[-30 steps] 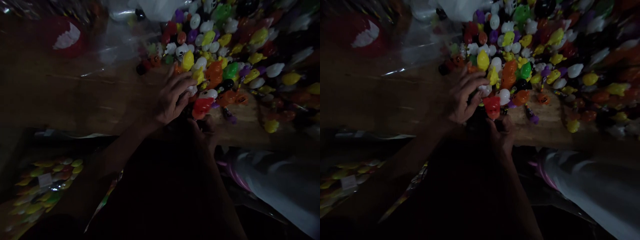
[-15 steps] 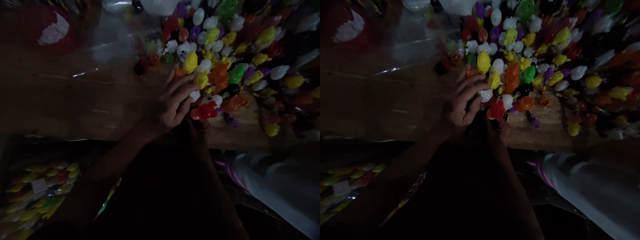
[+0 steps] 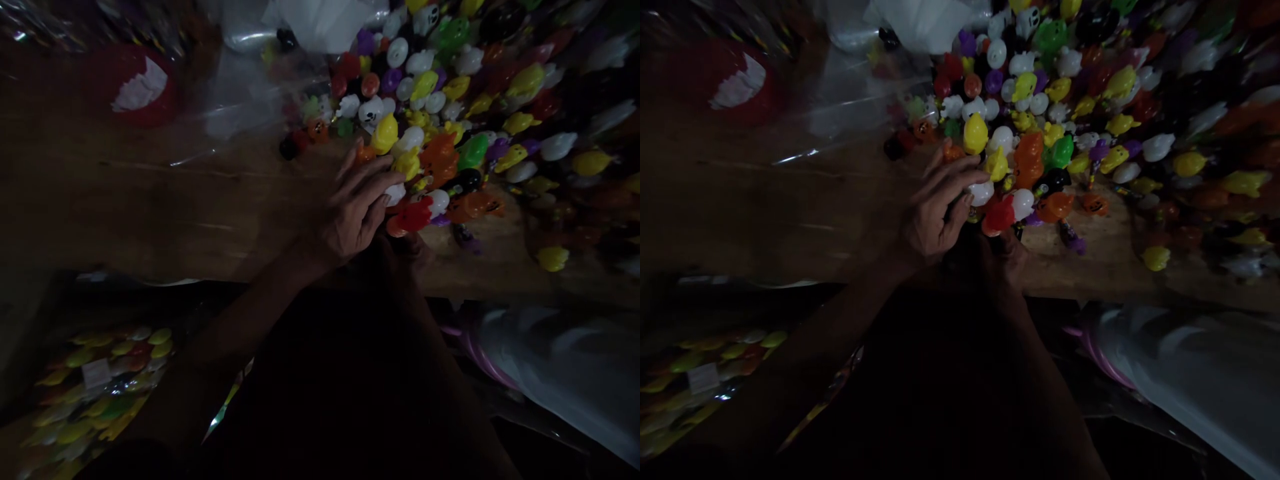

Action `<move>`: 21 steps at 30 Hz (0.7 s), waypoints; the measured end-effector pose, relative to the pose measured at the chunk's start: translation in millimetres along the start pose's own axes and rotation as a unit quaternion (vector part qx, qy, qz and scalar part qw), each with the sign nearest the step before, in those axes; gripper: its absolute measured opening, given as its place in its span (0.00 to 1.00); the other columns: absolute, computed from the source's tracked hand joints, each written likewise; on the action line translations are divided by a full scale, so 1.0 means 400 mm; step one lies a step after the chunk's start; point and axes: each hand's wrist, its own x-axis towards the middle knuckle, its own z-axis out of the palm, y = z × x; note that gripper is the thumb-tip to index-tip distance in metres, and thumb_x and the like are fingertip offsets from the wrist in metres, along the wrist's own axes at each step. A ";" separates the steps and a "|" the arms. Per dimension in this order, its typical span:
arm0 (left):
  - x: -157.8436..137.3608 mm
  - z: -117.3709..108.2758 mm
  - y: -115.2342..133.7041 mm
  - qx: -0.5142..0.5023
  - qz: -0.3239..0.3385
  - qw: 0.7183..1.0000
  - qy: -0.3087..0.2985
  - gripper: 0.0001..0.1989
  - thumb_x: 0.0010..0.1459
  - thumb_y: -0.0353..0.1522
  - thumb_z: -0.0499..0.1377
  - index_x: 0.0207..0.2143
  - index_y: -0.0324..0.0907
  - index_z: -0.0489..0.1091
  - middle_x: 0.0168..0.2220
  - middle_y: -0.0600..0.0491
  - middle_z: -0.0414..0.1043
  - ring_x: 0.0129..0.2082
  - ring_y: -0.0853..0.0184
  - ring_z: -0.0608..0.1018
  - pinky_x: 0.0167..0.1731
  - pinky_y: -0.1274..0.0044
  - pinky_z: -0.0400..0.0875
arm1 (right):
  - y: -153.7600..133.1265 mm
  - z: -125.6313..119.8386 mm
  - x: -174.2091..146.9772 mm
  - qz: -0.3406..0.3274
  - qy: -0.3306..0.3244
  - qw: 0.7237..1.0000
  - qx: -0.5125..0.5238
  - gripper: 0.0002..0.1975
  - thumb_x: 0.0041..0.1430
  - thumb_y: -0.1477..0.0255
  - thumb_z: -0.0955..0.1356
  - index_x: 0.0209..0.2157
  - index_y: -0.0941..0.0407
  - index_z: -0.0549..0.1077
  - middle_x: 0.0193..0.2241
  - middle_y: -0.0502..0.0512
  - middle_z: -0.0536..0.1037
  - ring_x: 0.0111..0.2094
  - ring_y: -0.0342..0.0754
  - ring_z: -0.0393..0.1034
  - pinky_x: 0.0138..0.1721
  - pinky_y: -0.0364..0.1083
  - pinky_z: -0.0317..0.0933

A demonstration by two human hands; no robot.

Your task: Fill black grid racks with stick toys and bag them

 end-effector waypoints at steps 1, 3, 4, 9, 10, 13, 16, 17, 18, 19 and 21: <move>0.001 -0.002 0.002 -0.003 -0.004 1.000 -0.006 0.22 0.74 0.35 0.40 0.60 0.44 0.68 0.65 0.52 0.68 0.69 0.63 0.66 0.72 0.59 0.57 | -0.003 0.002 -0.002 -0.022 0.004 0.999 -0.026 0.11 0.60 0.61 0.71 0.40 0.53 0.77 0.38 0.54 0.81 0.39 0.50 0.75 0.46 0.51 0.70; 0.004 -0.009 0.005 -0.016 -0.006 1.000 -0.011 0.22 0.74 0.35 0.41 0.60 0.42 0.69 0.64 0.51 0.69 0.66 0.64 0.69 0.73 0.61 0.57 | -0.016 0.004 -0.004 -0.055 0.001 0.994 -0.092 0.09 0.64 0.63 0.68 0.38 0.53 0.77 0.35 0.54 0.80 0.38 0.49 0.74 0.44 0.50 0.69; 0.004 -0.013 0.006 -0.025 -0.004 1.000 -0.007 0.22 0.73 0.36 0.42 0.59 0.42 0.70 0.63 0.50 0.71 0.65 0.63 0.70 0.73 0.60 0.57 | -0.025 0.003 -0.004 -0.066 -0.006 0.990 -0.124 0.08 0.65 0.64 0.67 0.37 0.53 0.76 0.34 0.54 0.79 0.37 0.49 0.74 0.43 0.49 0.68; 0.003 -0.015 0.018 -0.060 0.017 0.998 0.013 0.22 0.71 0.45 0.48 0.58 0.47 0.70 0.62 0.48 0.72 0.66 0.55 0.71 0.72 0.54 0.57 | -0.052 0.000 0.007 -0.086 -0.055 0.980 -0.172 0.08 0.66 0.68 0.66 0.32 0.53 0.73 0.30 0.54 0.78 0.36 0.49 0.74 0.40 0.46 0.68; 0.002 -0.012 0.026 -0.049 0.023 0.998 0.019 0.22 0.69 0.46 0.53 0.59 0.47 0.69 0.62 0.47 0.71 0.66 0.52 0.70 0.72 0.53 0.56 | -0.055 -0.001 0.006 -0.087 -0.060 0.980 -0.168 0.08 0.66 0.69 0.65 0.32 0.53 0.74 0.30 0.54 0.78 0.35 0.49 0.74 0.40 0.46 0.68; -0.005 -0.001 0.058 0.013 0.012 0.998 0.053 0.26 0.61 0.43 0.64 0.60 0.47 0.68 0.62 0.45 0.71 0.64 0.48 0.72 0.69 0.52 0.61 | -0.067 -0.011 -0.008 -0.108 -0.082 0.981 -0.140 0.08 0.66 0.72 0.64 0.37 0.55 0.75 0.34 0.57 0.80 0.36 0.50 0.75 0.39 0.47 0.69; -0.013 0.010 0.077 0.040 -0.017 0.996 0.078 0.29 0.58 0.36 0.67 0.62 0.49 0.67 0.62 0.45 0.70 0.61 0.47 0.74 0.64 0.53 0.70 | -0.084 -0.069 -0.021 -0.152 -0.111 0.976 -0.109 0.10 0.66 0.72 0.64 0.44 0.55 0.76 0.39 0.57 0.82 0.39 0.50 0.77 0.41 0.47 0.71; -0.016 0.013 0.077 0.039 -0.022 0.996 0.075 0.31 0.57 0.35 0.67 0.63 0.51 0.66 0.63 0.45 0.70 0.61 0.46 0.74 0.63 0.52 0.71 | -0.087 -0.107 -0.018 -0.162 -0.104 0.974 -0.117 0.10 0.66 0.72 0.64 0.45 0.55 0.76 0.40 0.57 0.82 0.40 0.50 0.77 0.42 0.47 0.71; -0.018 0.014 0.076 0.036 -0.026 0.996 0.071 0.33 0.57 0.34 0.67 0.64 0.53 0.65 0.64 0.46 0.69 0.61 0.46 0.74 0.62 0.52 0.72 | -0.088 -0.154 -0.008 -0.166 -0.080 0.973 -0.139 0.11 0.67 0.71 0.65 0.46 0.54 0.77 0.40 0.57 0.82 0.40 0.50 0.78 0.42 0.47 0.71; -0.019 0.015 0.073 0.030 -0.030 0.997 0.066 0.35 0.56 0.34 0.67 0.66 0.55 0.63 0.65 0.48 0.68 0.61 0.45 0.74 0.62 0.50 0.72 | -0.086 -0.211 0.009 -0.164 -0.034 0.970 -0.175 0.11 0.67 0.70 0.64 0.45 0.54 0.77 0.40 0.57 0.82 0.39 0.50 0.77 0.41 0.47 0.70; -0.021 0.015 0.068 0.019 -0.037 0.997 0.063 0.41 0.54 0.34 0.68 0.68 0.63 0.59 0.67 0.53 0.66 0.63 0.43 0.72 0.63 0.47 0.71 | -0.072 -0.339 0.065 -0.145 0.096 0.944 -0.279 0.11 0.67 0.68 0.64 0.38 0.55 0.78 0.33 0.57 0.81 0.33 0.51 0.75 0.36 0.48 0.68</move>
